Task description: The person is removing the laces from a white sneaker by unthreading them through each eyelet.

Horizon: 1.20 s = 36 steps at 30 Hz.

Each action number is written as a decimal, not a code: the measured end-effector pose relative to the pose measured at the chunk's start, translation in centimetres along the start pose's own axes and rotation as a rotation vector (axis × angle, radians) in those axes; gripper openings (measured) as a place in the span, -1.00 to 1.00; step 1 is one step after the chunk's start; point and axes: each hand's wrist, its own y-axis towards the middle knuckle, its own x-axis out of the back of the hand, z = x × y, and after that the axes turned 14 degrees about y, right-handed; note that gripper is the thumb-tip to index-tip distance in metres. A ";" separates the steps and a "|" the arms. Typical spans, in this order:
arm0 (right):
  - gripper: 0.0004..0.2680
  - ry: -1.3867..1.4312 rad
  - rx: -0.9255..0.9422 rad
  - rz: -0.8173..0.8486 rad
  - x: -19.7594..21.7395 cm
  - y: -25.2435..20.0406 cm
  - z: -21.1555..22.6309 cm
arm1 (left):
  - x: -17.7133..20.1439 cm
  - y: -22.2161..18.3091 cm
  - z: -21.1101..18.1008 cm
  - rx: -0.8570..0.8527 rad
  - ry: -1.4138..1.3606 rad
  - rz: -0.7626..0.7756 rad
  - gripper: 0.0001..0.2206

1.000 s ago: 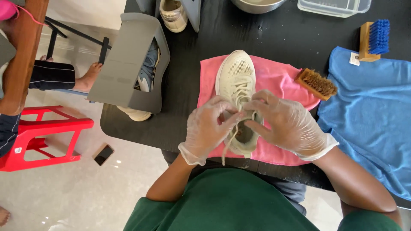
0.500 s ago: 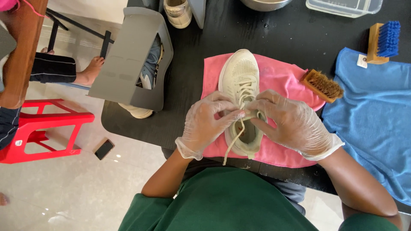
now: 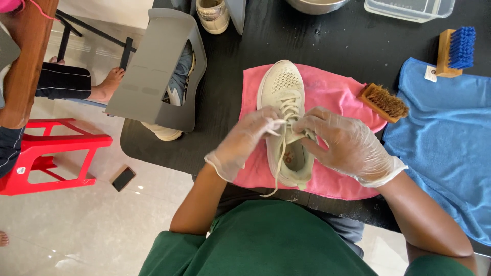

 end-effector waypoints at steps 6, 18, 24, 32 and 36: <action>-0.87 -0.032 -0.062 0.004 0.3 -0.1 0.6 | -0.3 -0.1 -0.2 -0.063 -0.231 0.026 -0.86; -0.90 -0.324 0.100 -0.047 -1.5 -0.6 -0.2 | 4.8 -1.7 -4.6 -0.495 -0.495 0.072 -0.45; -0.92 -0.324 0.012 0.018 -0.7 -0.9 -1.9 | 5.4 -4.2 -7.1 -0.354 -0.042 -0.319 -0.45; -0.91 -0.267 0.022 0.071 0.7 -0.8 -1.7 | 8.5 -8.3 -9.1 -0.742 -0.145 -0.489 -0.87; -0.89 0.136 -0.087 0.085 1.6 -0.3 -1.0 | 7.2 -8.7 -6.5 -0.820 1.119 -1.201 -0.78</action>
